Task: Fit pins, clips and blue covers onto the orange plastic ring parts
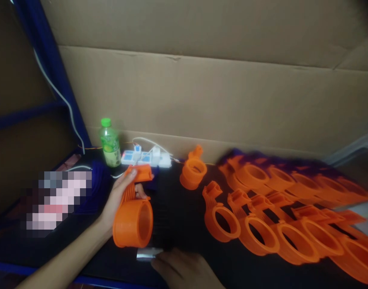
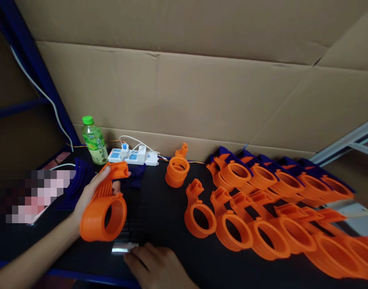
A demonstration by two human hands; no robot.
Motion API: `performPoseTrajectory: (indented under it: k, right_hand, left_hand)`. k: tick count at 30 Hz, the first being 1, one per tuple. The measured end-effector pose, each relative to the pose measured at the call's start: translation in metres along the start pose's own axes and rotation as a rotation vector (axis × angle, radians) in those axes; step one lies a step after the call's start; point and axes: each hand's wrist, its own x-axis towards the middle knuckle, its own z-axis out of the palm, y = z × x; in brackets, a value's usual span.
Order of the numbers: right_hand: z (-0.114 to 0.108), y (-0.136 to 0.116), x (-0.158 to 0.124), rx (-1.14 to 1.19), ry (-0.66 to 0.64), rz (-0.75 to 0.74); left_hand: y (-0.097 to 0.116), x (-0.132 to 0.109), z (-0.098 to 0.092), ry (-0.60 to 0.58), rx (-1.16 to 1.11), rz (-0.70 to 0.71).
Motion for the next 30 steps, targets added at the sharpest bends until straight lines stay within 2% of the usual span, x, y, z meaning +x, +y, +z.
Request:
performPoseTrajectory:
  k: [7,13,16,19,25,30]
  right_hand:
    - [0.000,0.007,-0.010,0.056,0.063,0.019]
    - [-0.010,0.010,-0.015,0.056,0.052,0.059]
    - [-0.027,0.009,-0.015,0.112,0.019,0.136]
    - [-0.054,0.007,-0.007,0.227,-0.008,0.270]
    - [-0.101,0.023,0.025,0.445,0.205,0.517]
    - [-0.115,0.042,0.052,0.538,0.286,0.648]
  left_hand:
    - [-0.004,0.002,-0.002,0.001,0.046,0.038]
    - [-0.005,0.001,-0.001,-0.001,0.055,0.038]
    - [-0.004,0.001,0.000,-0.004,0.058,0.034]
    - [-0.004,0.002,-0.001,-0.019,0.064,0.013]
    - [-0.011,0.003,-0.003,-0.159,0.140,-0.008]
    - [-0.011,-0.001,-0.001,-0.230,0.194,-0.037]
